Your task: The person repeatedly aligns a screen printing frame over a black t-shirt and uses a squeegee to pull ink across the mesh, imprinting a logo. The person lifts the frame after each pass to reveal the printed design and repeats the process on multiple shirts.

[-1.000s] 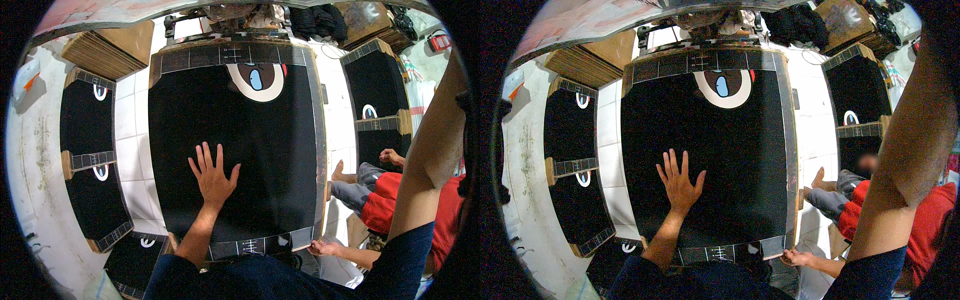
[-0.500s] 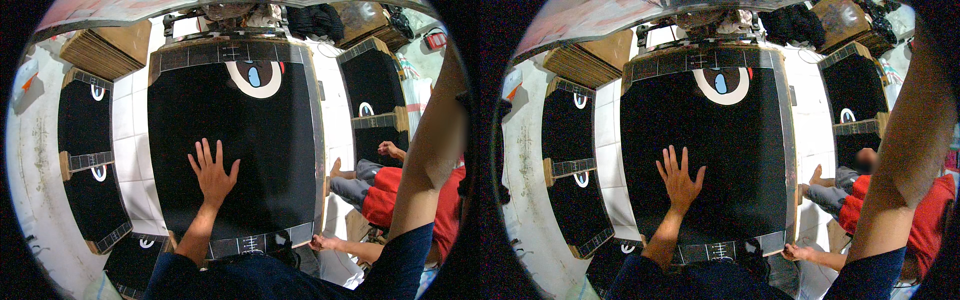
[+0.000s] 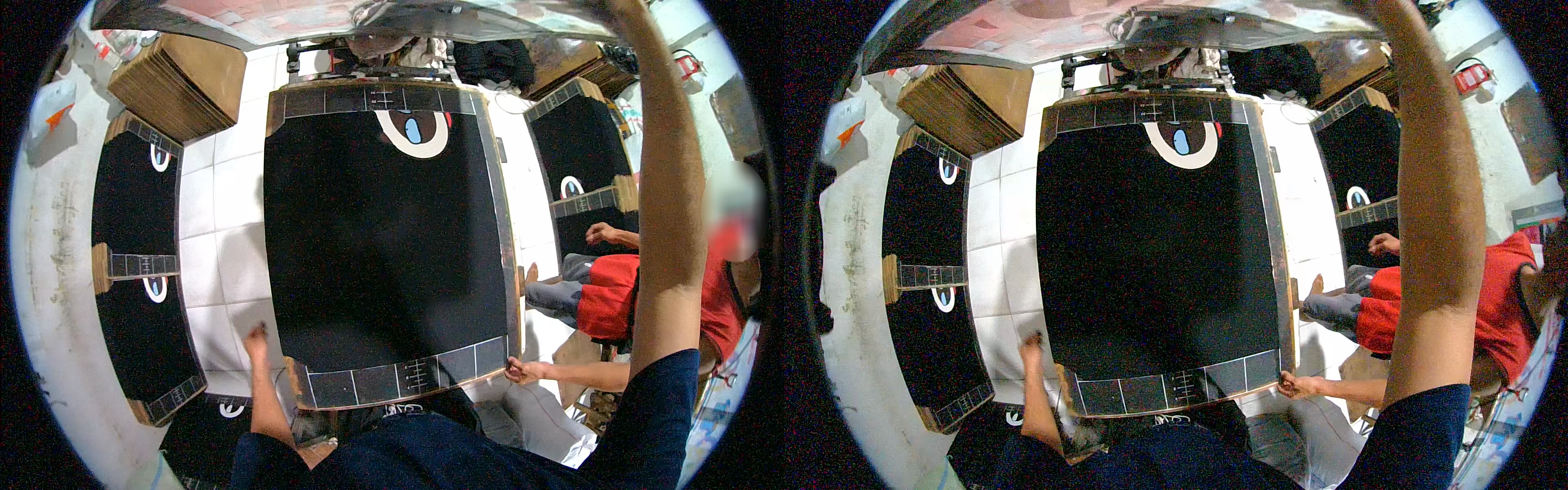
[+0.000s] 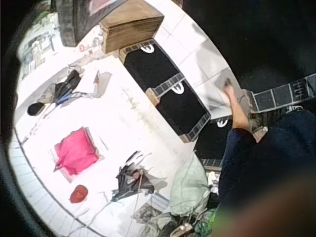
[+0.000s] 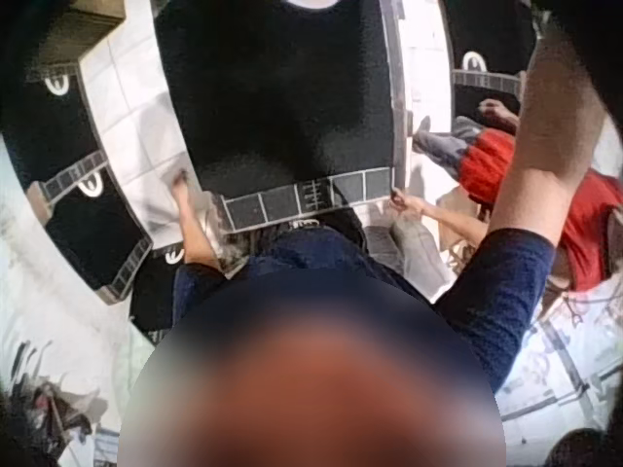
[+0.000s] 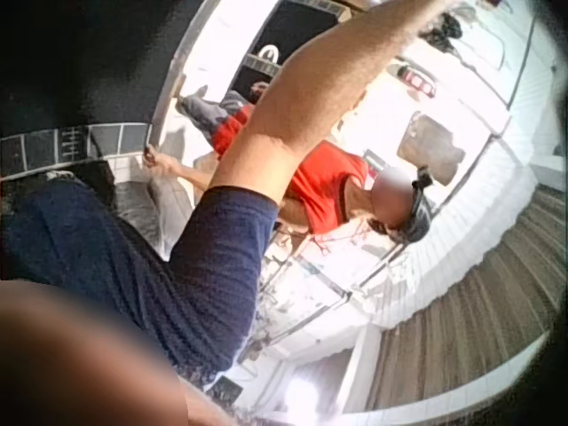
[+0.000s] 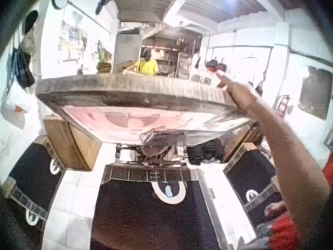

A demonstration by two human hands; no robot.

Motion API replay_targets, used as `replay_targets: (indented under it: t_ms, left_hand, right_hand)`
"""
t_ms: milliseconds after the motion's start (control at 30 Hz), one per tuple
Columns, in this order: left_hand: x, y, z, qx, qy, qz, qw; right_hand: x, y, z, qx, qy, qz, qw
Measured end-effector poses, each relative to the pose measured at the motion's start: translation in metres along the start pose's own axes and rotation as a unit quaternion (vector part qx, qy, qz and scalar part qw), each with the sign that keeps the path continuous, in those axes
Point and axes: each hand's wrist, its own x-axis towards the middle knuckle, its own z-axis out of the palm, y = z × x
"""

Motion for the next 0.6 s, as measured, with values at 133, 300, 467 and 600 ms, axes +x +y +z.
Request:
replay_targets:
  t_ms: [133,300,467,600]
  left_hand:
    - [-0.061,-0.125,0.036,-0.237,-0.202,-0.226,0.923]
    - [-0.1,-0.153,0.062,-0.15,-0.171,-0.208,0.951]
    - [-0.105,-0.147,0.077,-0.111,-0.162,-0.182,0.963]
    - [-0.086,-0.152,0.092,-0.069,-0.155,-0.147,0.975]
  right_hand:
    - [-0.008,0.005,0.001,-0.097,0.03,-0.141,0.985]
    - [-0.01,0.014,0.009,-0.062,0.004,-0.093,0.994]
    - [-0.029,0.012,0.017,-0.029,0.003,-0.095,0.995]
    - [-0.039,0.01,0.032,-0.087,0.021,-0.129,0.988]
